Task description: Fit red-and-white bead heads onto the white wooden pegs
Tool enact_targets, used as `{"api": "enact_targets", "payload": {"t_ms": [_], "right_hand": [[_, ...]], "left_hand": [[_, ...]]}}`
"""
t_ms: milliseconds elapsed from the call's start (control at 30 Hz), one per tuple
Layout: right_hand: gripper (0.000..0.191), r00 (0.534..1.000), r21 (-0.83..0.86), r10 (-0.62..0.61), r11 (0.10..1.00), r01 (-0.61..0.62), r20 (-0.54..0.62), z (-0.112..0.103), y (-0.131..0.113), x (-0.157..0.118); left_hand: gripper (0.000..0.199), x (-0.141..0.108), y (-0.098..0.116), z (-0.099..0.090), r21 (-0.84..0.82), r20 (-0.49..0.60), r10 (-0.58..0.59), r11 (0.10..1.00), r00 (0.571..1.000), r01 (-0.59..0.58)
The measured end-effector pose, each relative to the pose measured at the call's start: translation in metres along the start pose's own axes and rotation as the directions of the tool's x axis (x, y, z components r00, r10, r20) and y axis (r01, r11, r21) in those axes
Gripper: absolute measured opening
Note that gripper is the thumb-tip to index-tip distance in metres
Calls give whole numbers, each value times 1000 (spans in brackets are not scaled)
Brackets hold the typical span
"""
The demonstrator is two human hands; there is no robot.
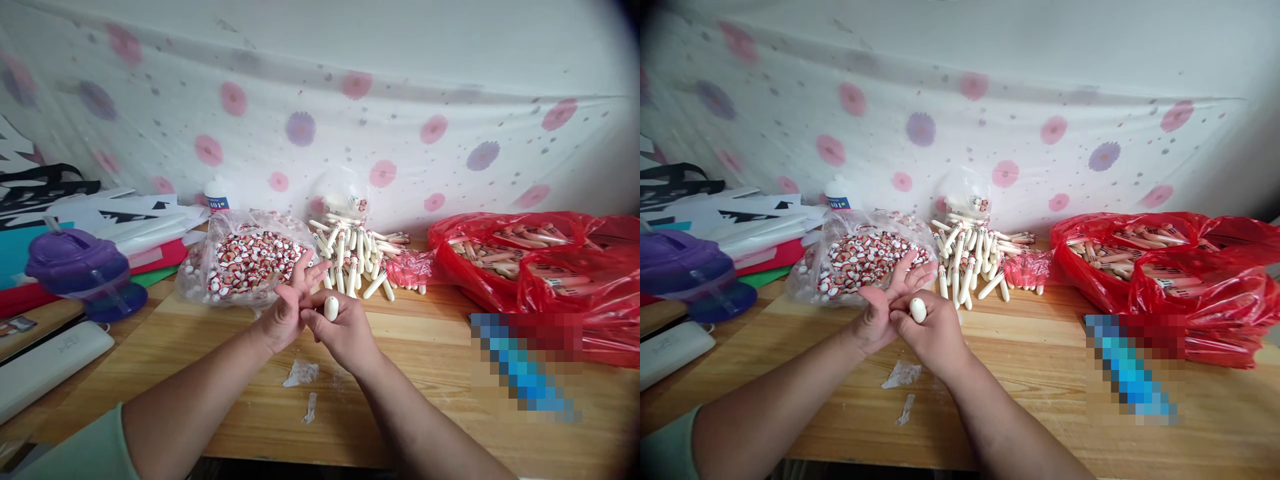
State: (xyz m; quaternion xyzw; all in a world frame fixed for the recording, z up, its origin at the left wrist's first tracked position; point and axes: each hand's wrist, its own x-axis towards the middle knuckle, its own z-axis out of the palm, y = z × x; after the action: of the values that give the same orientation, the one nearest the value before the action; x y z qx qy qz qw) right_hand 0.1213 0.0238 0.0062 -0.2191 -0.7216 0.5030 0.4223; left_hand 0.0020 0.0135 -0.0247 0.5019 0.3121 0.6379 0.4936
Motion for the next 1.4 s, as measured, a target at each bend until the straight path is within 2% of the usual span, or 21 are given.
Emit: {"api": "enact_targets", "payload": {"t_ms": [133, 233, 400, 600, 767, 900, 1033, 1200, 1400], "right_hand": [[9, 988, -262, -139, 958, 117, -67, 1, 4, -1], [9, 977, -412, -199, 898, 154, -69, 0, 7, -2], [5, 979, -492, -203, 855, 166, -23, -3, 8, -4], [7, 996, -348, -88, 934, 85, 8, -2, 8, 1], [8, 999, -29, 37, 999, -36, 38, 1, 9, 0], [15, 990, 183, 128, 974, -136, 54, 2, 7, -3], [18, 993, 166, 118, 979, -121, 27, 3, 3, -4], [15, 998, 63, 66, 996, -65, -22, 5, 0, -4], [10, 999, 46, 49, 998, -48, -22, 10, 4, -3]], "left_hand": [[112, 1, -3, -5, 177, -35, 147, 975, 989, -138], [111, 4, -6, -9, 266, -29, 195, 947, 980, -181], [115, 7, -9, -12, 348, 29, 242, 907, 970, -237], [118, 4, -1, -6, 293, 52, 174, 939, 983, -182], [115, 2, 0, -3, 112, 36, 57, 992, 998, -61], [115, 1, 2, 0, -46, 27, -4, 999, 1000, 5], [116, 1, 7, 4, -82, 29, -16, 997, 999, 18], [115, 1, 5, 2, -33, 37, 14, 999, 999, -13], [121, 0, 4, 2, 13, 37, 65, 998, 997, -66]]}}
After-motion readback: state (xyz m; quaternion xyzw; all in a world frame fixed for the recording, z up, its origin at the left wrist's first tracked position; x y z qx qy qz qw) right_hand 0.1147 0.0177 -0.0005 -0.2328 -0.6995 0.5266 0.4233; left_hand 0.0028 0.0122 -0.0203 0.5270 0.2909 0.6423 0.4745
